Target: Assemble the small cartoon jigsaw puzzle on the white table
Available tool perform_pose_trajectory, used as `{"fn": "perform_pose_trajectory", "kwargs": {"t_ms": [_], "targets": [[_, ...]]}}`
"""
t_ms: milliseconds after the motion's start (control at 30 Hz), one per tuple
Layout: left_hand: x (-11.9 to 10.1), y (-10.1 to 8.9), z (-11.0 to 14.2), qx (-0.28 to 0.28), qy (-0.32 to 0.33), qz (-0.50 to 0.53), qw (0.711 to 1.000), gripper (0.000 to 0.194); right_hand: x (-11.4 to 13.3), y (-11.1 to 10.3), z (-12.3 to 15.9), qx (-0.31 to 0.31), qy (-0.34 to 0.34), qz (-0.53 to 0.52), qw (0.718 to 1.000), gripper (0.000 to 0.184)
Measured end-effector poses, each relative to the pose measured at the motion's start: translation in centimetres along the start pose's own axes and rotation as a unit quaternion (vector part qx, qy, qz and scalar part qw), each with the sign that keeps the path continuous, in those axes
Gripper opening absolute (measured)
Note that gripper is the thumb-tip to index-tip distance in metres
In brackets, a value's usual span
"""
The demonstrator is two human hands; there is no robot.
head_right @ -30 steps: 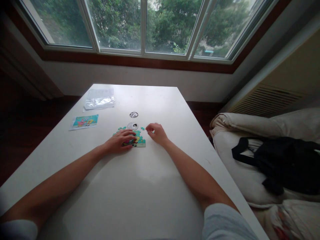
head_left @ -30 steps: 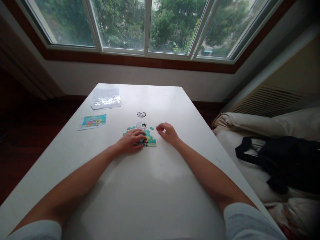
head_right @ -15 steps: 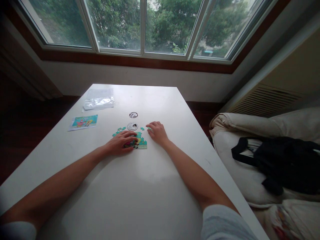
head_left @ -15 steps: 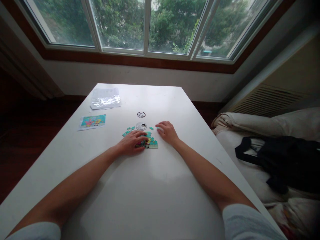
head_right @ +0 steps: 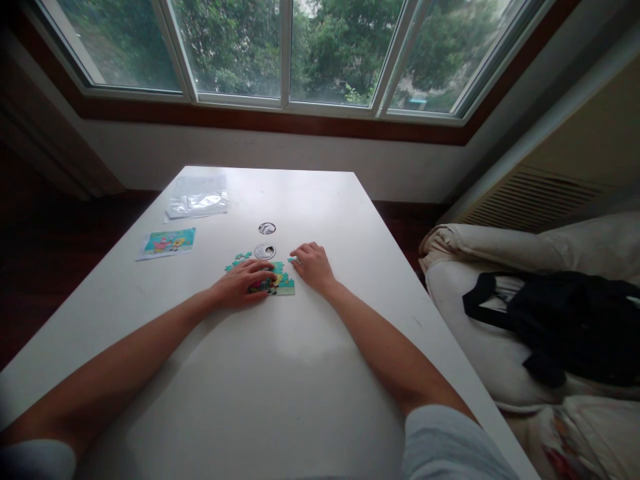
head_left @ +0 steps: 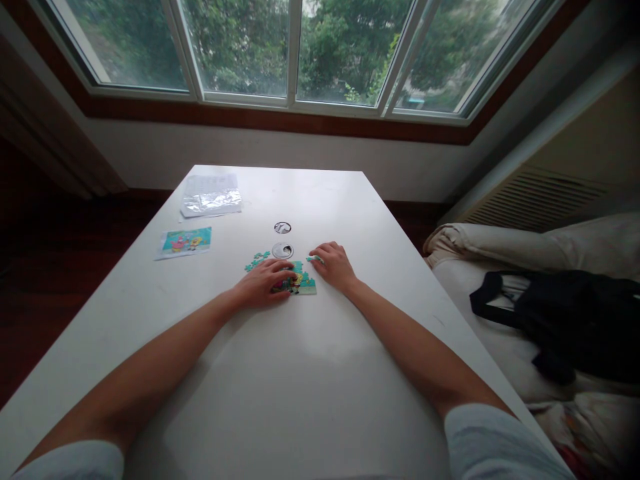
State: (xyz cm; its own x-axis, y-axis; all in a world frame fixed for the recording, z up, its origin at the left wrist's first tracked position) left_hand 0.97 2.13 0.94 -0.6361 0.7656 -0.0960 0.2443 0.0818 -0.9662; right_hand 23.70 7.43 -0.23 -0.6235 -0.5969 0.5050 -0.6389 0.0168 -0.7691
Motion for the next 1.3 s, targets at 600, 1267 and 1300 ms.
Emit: {"fn": "perform_pose_trajectory", "kwargs": {"t_ms": [600,1267,1300], "targets": [[0.2,0.1,0.0,-0.006,-0.009,-0.014,1.0,0.042,1.3,-0.1,-0.2,0.039,0.038,0.027,0.998,0.002],[0.4,0.3,0.1,-0.001,-0.009,-0.014,1.0,0.044,-0.6,-0.1,-0.2,-0.064,0.06,-0.153,0.984,0.007],[0.4,0.3,0.1,-0.001,-0.008,-0.012,1.0,0.044,-0.6,0.0,-0.2,-0.06,0.057,-0.15,0.985,0.008]]}}
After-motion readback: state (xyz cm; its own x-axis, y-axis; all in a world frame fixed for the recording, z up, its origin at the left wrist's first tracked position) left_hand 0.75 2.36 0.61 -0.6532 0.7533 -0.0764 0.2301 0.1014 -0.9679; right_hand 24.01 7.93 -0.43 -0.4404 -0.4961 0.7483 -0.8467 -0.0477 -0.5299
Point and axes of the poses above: each hand's wrist, its own z-axis away from the middle knuckle, its own y-axis out of the palm, x = y × z, the point moved 4 cm from there along -z, towards the middle knuckle, and after that the axes turned 14 degrees about -z, right-handed, at the moved point
